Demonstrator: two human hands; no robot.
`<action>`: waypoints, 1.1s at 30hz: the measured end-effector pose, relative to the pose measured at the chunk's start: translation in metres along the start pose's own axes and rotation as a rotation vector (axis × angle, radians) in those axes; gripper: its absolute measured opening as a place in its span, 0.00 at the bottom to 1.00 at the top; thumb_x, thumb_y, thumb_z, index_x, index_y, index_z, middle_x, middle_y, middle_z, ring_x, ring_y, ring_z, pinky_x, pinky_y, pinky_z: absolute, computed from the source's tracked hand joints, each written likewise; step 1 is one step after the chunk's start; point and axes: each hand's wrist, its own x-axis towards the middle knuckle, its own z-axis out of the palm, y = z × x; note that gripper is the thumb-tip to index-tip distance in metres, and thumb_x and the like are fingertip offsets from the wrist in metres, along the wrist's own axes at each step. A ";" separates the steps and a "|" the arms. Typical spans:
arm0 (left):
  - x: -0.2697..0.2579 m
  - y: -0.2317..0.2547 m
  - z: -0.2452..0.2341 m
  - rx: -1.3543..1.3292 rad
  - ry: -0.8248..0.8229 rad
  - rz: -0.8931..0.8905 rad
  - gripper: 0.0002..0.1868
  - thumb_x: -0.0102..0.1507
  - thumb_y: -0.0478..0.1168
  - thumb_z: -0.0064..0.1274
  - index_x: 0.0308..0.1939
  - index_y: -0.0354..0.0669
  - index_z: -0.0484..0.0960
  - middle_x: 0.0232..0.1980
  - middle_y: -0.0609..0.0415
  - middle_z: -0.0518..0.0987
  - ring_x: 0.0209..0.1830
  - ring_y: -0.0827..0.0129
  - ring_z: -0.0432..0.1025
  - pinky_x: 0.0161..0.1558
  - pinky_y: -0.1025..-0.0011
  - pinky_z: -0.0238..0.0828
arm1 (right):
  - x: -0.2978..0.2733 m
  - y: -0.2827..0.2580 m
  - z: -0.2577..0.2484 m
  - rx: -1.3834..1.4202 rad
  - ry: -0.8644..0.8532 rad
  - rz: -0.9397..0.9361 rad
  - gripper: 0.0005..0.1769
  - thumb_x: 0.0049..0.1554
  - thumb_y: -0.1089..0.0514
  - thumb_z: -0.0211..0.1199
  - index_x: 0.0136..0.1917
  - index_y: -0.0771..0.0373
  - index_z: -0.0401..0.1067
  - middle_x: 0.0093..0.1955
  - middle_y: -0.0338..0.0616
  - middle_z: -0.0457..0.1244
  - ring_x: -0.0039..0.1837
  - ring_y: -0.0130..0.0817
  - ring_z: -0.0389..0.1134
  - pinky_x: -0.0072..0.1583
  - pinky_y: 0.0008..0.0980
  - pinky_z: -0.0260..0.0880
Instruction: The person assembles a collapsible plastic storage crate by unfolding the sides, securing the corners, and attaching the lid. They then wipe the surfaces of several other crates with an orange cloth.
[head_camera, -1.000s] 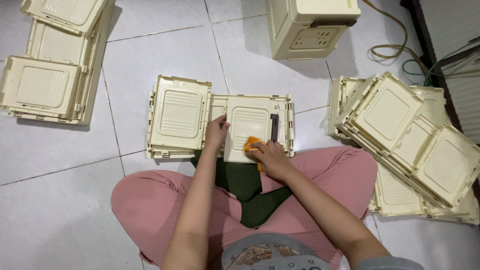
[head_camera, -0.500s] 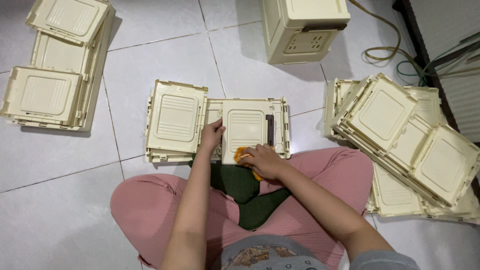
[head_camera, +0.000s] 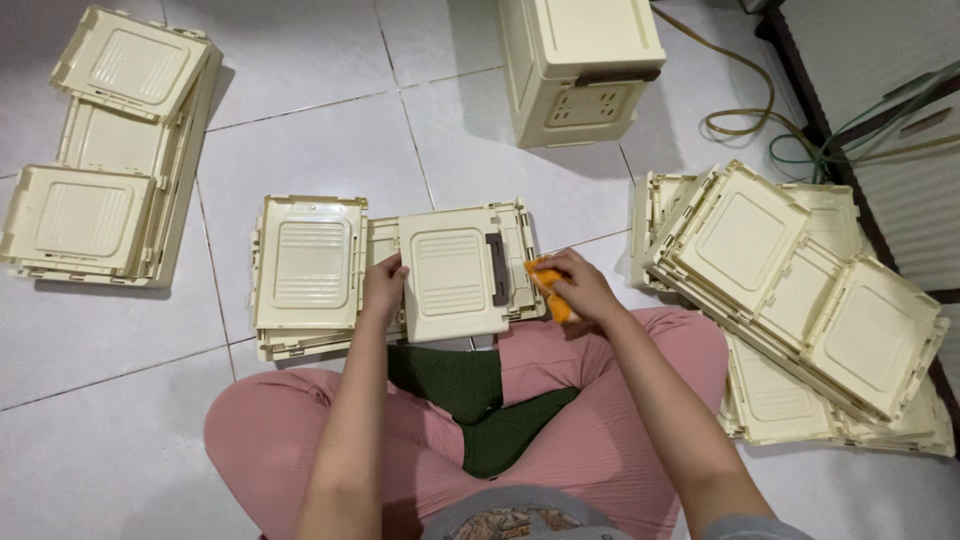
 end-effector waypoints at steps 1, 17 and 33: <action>0.000 0.003 -0.002 0.016 0.001 0.004 0.21 0.66 0.36 0.56 0.63 0.36 0.81 0.51 0.47 0.86 0.46 0.69 0.79 0.49 0.70 0.74 | 0.005 0.009 -0.008 0.104 0.060 -0.053 0.23 0.53 0.67 0.54 0.59 0.55 0.77 0.62 0.42 0.63 0.69 0.38 0.65 0.69 0.32 0.63; 0.007 0.130 0.211 0.249 -0.009 0.214 0.17 0.64 0.40 0.56 0.56 0.42 0.82 0.46 0.47 0.85 0.47 0.53 0.79 0.50 0.59 0.74 | 0.023 0.087 -0.035 0.644 0.747 -0.088 0.27 0.51 0.73 0.52 0.63 0.62 0.74 0.69 0.47 0.60 0.72 0.42 0.62 0.72 0.35 0.61; 0.011 0.100 0.267 0.605 -0.299 0.518 0.36 0.58 0.28 0.49 0.70 0.18 0.59 0.70 0.18 0.61 0.70 0.34 0.60 0.70 0.57 0.60 | 0.051 0.110 -0.007 0.365 0.620 -0.083 0.26 0.50 0.71 0.57 0.60 0.59 0.78 0.62 0.49 0.63 0.69 0.44 0.64 0.71 0.33 0.61</action>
